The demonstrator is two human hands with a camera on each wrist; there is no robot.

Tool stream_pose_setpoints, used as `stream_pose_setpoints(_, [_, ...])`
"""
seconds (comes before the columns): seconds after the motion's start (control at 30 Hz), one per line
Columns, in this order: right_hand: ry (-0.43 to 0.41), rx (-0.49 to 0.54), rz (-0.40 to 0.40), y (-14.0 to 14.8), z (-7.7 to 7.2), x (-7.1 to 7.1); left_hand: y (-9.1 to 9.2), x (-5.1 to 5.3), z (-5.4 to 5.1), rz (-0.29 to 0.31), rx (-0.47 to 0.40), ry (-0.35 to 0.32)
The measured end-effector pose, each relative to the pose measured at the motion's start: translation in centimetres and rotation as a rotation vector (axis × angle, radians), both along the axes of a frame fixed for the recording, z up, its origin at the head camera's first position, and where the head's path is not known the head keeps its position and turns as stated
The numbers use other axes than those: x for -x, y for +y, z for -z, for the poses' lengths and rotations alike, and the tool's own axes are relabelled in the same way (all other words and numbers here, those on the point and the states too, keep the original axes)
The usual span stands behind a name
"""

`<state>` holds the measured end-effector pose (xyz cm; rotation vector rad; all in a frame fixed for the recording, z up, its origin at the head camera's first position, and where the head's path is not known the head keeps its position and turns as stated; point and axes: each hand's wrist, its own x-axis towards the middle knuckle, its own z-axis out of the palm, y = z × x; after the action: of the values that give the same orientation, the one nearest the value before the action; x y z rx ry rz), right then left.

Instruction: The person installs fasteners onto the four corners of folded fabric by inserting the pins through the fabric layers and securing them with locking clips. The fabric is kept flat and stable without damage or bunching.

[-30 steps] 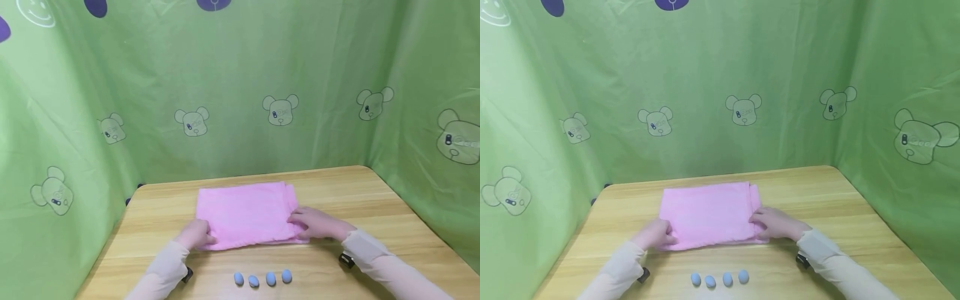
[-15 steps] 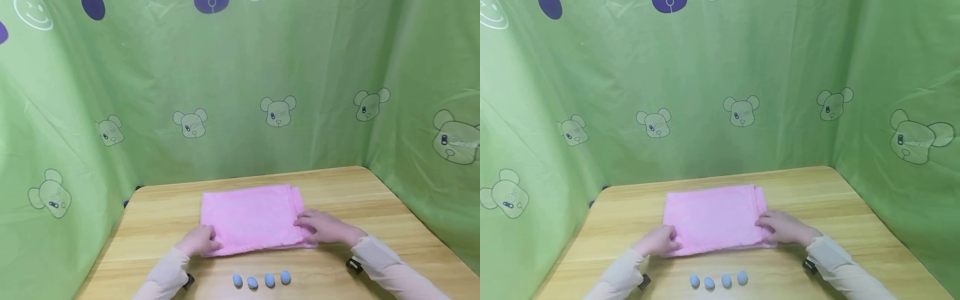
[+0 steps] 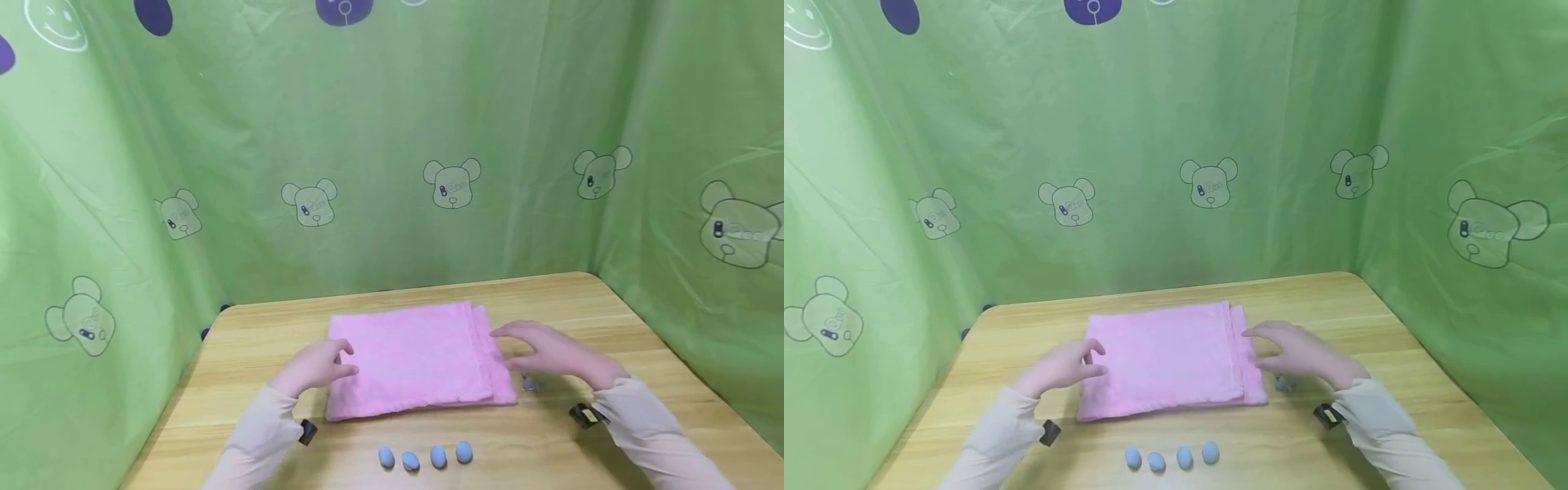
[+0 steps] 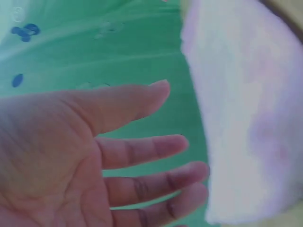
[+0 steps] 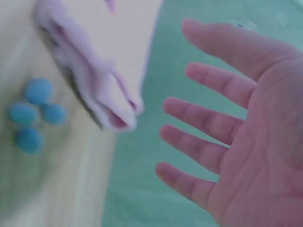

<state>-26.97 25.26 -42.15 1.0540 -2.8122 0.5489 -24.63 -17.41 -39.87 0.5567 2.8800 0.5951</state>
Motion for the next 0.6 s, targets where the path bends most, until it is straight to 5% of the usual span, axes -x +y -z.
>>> stream_pose_setpoints(0.17, [0.020,0.033,0.064,1.4,-0.9,-0.3,1.7,0.2,-1.6,0.086,-0.091,0.122])
stream_pose_setpoints(0.37, [-0.009,0.038,0.079,2.3,-0.5,0.1,4.1,0.3,-1.6,0.225,-0.123,0.205])
stream_pose_setpoints(0.6, [-0.152,0.046,0.002,2.5,1.5,0.7,8.2,0.8,-0.5,0.359,-0.108,0.131])
